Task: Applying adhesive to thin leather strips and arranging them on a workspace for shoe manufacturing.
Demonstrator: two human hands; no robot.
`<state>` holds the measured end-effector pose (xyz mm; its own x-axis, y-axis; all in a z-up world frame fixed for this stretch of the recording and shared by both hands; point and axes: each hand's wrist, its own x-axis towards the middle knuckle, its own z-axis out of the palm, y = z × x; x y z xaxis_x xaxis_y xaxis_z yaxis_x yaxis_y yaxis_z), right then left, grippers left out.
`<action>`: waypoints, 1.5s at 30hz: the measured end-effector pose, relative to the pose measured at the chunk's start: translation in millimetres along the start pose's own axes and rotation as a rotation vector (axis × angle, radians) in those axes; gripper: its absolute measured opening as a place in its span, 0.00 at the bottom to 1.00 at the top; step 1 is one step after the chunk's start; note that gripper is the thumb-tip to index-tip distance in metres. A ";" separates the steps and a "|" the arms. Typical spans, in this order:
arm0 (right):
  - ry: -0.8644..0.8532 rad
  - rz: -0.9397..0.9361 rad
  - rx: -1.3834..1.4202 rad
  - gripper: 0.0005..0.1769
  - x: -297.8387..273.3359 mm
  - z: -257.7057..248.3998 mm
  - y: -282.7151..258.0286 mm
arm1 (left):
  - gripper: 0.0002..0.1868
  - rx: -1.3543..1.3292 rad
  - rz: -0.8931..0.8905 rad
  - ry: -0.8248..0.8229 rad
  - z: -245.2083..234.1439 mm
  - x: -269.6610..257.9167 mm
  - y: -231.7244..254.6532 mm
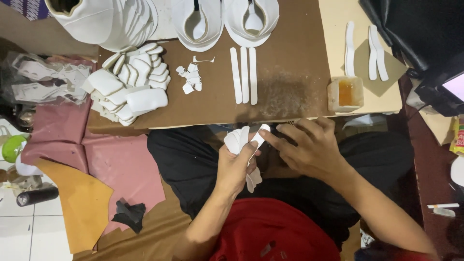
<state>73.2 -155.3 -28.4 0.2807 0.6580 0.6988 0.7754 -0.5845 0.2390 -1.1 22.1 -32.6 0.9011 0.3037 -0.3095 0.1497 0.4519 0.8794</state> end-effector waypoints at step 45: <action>-0.083 1.362 1.204 0.36 -18.1 35.2 -60.2 | 0.16 -0.221 -0.132 0.248 28.7 24.7 -7.8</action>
<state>41.4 -115.4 -79.2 0.9914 0.1088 -0.0727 -0.0647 -0.0753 -0.9951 31.7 2.0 -36.7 0.7497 0.4124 -0.5176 0.1422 0.6635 0.7346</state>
